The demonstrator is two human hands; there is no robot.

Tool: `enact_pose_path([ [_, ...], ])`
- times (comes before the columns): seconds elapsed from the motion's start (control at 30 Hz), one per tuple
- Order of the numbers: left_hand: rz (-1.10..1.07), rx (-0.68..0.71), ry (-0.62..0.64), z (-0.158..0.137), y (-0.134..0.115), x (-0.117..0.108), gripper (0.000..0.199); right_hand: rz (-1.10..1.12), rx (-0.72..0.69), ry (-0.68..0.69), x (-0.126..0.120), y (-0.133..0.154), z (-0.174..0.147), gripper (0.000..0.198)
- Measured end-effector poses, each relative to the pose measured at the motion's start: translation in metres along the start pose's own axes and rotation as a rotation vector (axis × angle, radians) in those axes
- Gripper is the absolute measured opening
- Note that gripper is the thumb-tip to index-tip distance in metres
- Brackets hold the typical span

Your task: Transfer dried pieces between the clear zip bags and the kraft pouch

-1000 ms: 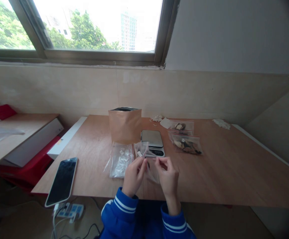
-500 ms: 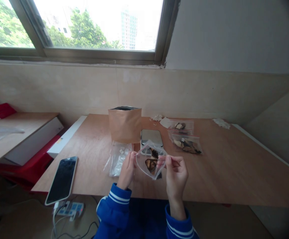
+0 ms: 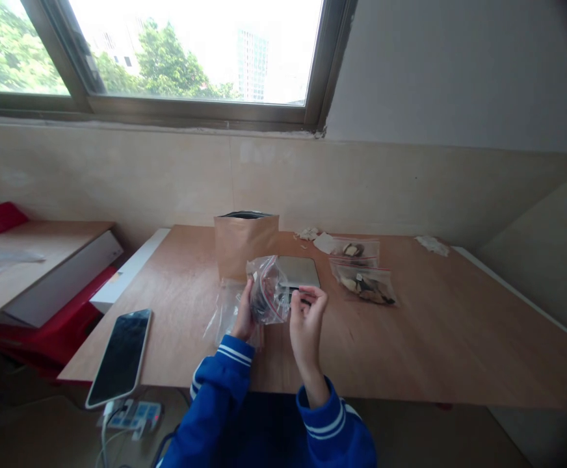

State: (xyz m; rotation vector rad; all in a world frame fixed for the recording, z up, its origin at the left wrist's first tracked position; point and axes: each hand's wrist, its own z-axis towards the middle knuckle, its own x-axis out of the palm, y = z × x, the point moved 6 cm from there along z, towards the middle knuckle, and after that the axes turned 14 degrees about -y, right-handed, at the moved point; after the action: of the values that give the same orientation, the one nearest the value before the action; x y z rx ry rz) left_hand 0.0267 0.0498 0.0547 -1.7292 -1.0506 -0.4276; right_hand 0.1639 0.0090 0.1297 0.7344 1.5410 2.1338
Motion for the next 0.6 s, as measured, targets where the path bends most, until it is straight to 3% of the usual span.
enact_pose_path([
  [0.07, -0.060, 0.042, -0.037, 0.010, -0.001, -0.008, 0.034, -0.042, -0.079, 0.094, 0.011, 0.003, 0.002, 0.021],
  [0.27, -0.157, 0.058, -0.044, 0.020, 0.003, -0.021, 0.044, -0.165, -0.089, 0.618, 0.065, -0.016, 0.007, 0.016],
  [0.37, -0.169, 0.069, -0.079, 0.020, 0.001, -0.024, 0.044, -0.264, -0.184, 0.869, 0.083, -0.019, 0.002, 0.018],
  [0.5, -0.133, 0.144, -0.160, 0.024, -0.001, -0.033, 0.036, -0.257, -0.364, 1.048, 0.093, -0.013, -0.005, 0.036],
  [0.6, -0.048, 0.241, -0.156, 0.027, -0.002, -0.039, 0.034, -0.256, -0.407, 1.137, 0.098, -0.015, -0.006, 0.050],
])
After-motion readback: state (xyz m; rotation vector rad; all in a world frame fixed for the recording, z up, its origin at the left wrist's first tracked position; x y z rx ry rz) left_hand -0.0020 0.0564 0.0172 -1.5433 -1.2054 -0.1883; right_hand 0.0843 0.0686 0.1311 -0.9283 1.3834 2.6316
